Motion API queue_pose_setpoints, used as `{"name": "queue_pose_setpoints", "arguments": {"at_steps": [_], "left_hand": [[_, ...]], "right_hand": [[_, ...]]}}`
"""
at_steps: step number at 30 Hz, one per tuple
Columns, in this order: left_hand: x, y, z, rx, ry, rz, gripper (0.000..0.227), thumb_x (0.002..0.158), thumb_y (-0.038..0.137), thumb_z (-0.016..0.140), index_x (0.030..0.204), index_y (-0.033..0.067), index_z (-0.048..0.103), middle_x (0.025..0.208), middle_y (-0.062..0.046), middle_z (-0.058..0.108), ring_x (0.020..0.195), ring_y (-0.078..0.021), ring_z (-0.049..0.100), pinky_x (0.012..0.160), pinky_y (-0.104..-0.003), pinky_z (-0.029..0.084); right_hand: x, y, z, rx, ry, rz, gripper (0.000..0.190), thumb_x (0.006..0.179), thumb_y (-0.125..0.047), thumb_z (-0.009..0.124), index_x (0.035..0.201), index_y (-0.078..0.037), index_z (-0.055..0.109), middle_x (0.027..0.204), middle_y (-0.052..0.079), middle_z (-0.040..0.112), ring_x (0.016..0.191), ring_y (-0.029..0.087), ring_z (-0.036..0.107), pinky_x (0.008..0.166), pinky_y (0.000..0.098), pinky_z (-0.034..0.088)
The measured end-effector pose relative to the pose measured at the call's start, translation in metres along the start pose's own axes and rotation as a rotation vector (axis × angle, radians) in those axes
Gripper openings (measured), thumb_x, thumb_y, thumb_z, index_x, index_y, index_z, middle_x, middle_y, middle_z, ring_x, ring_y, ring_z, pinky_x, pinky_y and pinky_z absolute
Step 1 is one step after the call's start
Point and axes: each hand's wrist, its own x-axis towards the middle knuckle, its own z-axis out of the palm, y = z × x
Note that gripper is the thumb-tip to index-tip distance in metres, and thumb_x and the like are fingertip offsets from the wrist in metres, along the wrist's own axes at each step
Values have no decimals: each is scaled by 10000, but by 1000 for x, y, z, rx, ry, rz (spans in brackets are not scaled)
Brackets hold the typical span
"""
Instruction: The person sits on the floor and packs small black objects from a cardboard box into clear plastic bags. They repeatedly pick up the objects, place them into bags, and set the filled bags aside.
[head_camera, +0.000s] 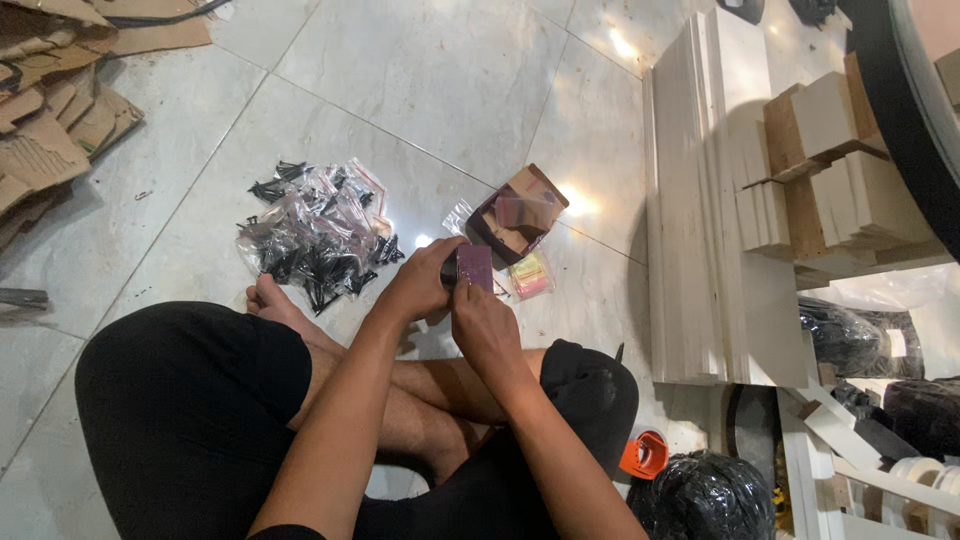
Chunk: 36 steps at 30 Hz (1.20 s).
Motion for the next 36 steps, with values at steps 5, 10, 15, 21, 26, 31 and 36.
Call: {"name": "queue_pose_setpoints", "arguments": {"at_steps": [5, 10, 15, 21, 26, 31, 36], "left_hand": [[-5, 7, -6, -13, -15, -24, 1049, 646, 307, 901, 1633, 221, 558, 1499, -147, 693, 1393, -525, 647, 1139, -708, 544], [-5, 26, -13, -36, -49, -58, 1087, 664, 229, 875, 1692, 207, 524, 1583, -128, 662, 1469, -477, 609, 1214, -635, 501], [0, 23, -13, -25, -66, -71, 1192, 598, 381, 982, 1687, 199, 533, 1630, -121, 636, 1521, -463, 566, 1266, -637, 469], [-3, 38, -10, -20, -75, -46, 1170, 614, 444, 1003, 1668, 223, 545, 1590, -104, 660, 1493, -446, 579, 1249, -621, 485], [-2, 33, -12, -16, -75, -37, 1188, 614, 445, 1006, 1673, 187, 533, 1584, -125, 661, 1473, -480, 582, 1235, -654, 494], [-1, 27, -7, -45, -76, -33, 1182, 624, 438, 994, 1685, 201, 530, 1591, -111, 660, 1475, -472, 585, 1222, -652, 502], [0, 22, -2, -29, -50, -35, 1175, 563, 441, 986, 1643, 234, 573, 1553, -82, 689, 1423, -472, 628, 1199, -641, 516]], "right_hand": [[-14, -4, -4, 62, -8, 5, 387, 947, -143, 619, 1290, -4, 732, 870, 78, 732, 657, 287, 788, 531, 418, 623], [-11, 26, 11, 295, -81, 81, 314, 962, -141, 681, 1262, -46, 682, 883, 179, 711, 636, 486, 750, 535, 623, 590], [21, 51, -20, 489, -300, 112, 129, 1014, -108, 625, 1133, -148, 655, 949, 147, 744, 918, 485, 774, 726, 607, 613], [75, 70, -46, 520, -278, 81, 166, 984, -30, 666, 1150, -36, 652, 999, 281, 741, 1041, 557, 750, 872, 666, 610], [77, 76, -19, 461, -260, 58, 158, 984, -83, 686, 1141, -100, 677, 948, 176, 752, 981, 477, 773, 806, 601, 638], [51, 58, -19, 480, -240, 168, 271, 1045, -99, 623, 1304, -156, 680, 1024, 166, 751, 1057, 448, 772, 835, 605, 645], [42, 47, -26, 635, -44, 222, 204, 1128, -180, 643, 1310, -198, 732, 1107, 140, 800, 1093, 417, 780, 889, 566, 640]]}}
